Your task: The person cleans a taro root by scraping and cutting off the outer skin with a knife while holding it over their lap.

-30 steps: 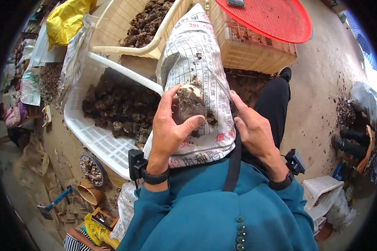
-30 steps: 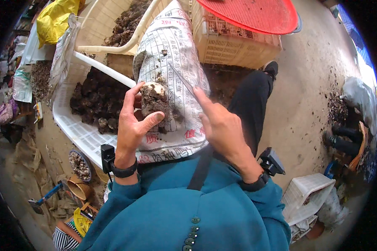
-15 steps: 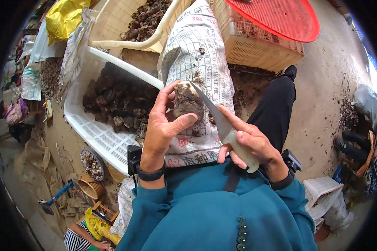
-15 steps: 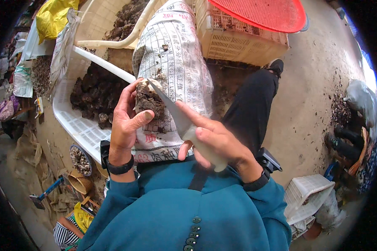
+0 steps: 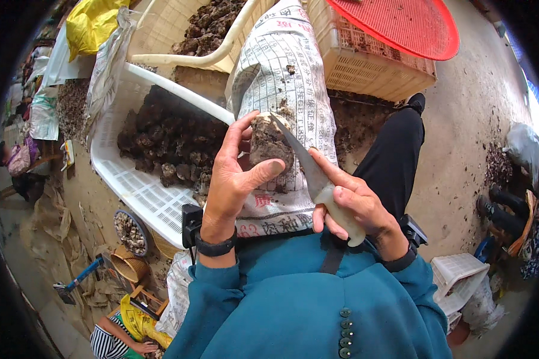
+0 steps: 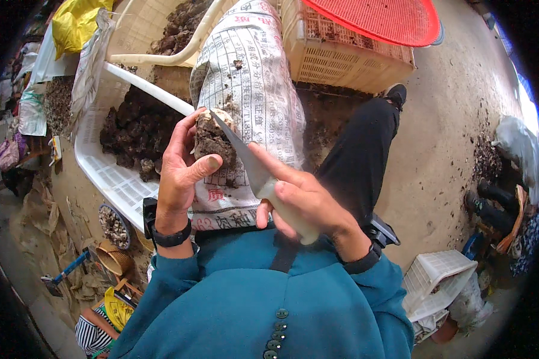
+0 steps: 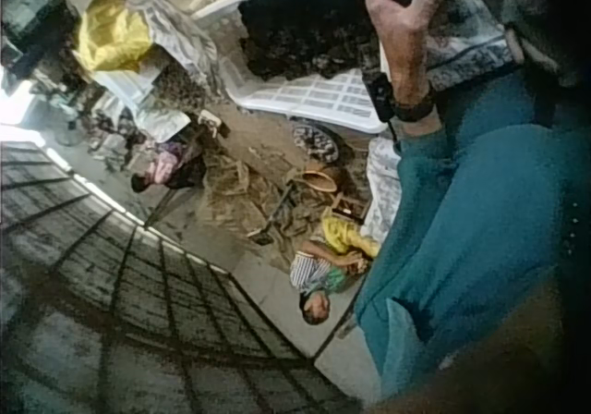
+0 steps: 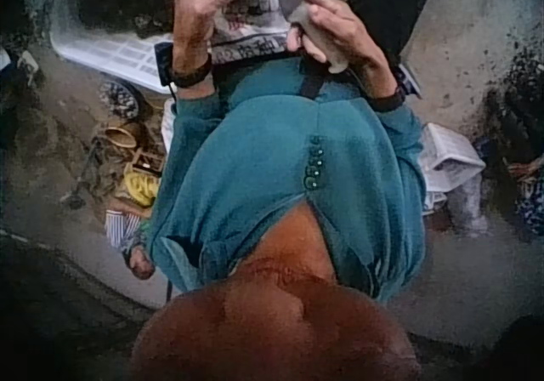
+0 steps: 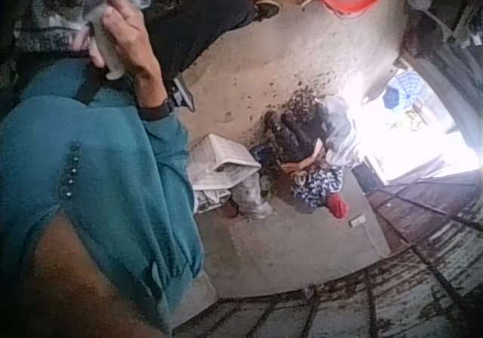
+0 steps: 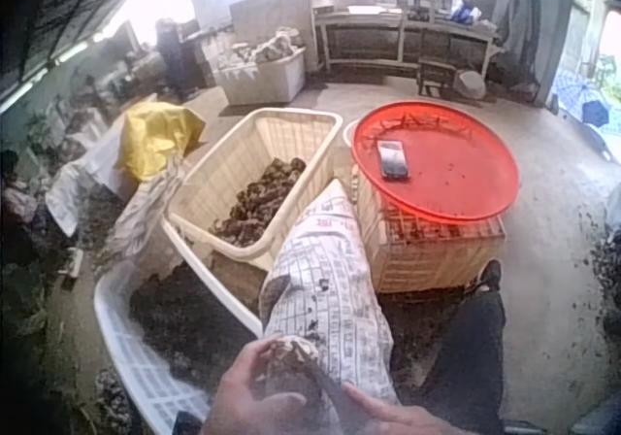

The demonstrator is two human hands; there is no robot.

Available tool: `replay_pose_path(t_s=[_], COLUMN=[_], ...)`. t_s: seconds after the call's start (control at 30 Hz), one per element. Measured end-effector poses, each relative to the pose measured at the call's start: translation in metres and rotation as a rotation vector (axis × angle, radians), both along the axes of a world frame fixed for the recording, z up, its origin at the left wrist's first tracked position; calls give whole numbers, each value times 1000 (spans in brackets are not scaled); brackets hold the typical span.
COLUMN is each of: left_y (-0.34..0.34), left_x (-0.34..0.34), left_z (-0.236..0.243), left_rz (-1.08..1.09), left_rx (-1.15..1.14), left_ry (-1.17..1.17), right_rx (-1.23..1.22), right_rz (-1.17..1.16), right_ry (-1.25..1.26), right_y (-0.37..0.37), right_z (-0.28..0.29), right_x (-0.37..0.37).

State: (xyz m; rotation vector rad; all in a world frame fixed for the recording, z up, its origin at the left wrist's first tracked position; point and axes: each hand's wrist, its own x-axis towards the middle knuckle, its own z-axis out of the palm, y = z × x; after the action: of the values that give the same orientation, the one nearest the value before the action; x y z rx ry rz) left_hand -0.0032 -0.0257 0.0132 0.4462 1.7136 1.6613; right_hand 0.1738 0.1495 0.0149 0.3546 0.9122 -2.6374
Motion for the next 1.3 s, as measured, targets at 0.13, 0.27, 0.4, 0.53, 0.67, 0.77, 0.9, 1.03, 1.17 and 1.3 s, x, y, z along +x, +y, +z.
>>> replay_pose_path(t_s=[0.13, 0.27, 0.4, 0.53, 0.67, 0.77, 0.9, 1.03, 1.17, 1.3], left_y=[3, 3, 4, 3, 3, 4, 5, 3, 2, 5], left_x=[6, 7, 7, 5, 3, 4, 6, 6, 6, 6], left_z=[0, 1, 4, 4, 3, 4, 4, -1, -2, 1], left_rz=[-4, -31, -43, -55, -78, -66, -46, -62, -88, -98], left_rx=[-29, -87, -97, -116, -134, -123, -145, -135, -118, -117], left_ry=[54, 159, 201, 167, 222, 199, 189, 226, 265, 271], right_rx=[44, 50, 26, 9, 46, 45, 118, 102, 30, -59], right_rz=[-36, -64, -71, -25, 8, 15, 17, 16, 26, 33], right_ry=[-7, -25, 11, 3, 6, 4, 12, 5, 4, -9], right_y=[-2, -1, 6, 14, 21, 23, 25, 22, 21, 24], right_z=[0, 6, 0, -2, 2, 3, 6, 6, 3, -1], right_x=[-8, -23, -36, -47, -59, -67, -74, -69, -63, -64])
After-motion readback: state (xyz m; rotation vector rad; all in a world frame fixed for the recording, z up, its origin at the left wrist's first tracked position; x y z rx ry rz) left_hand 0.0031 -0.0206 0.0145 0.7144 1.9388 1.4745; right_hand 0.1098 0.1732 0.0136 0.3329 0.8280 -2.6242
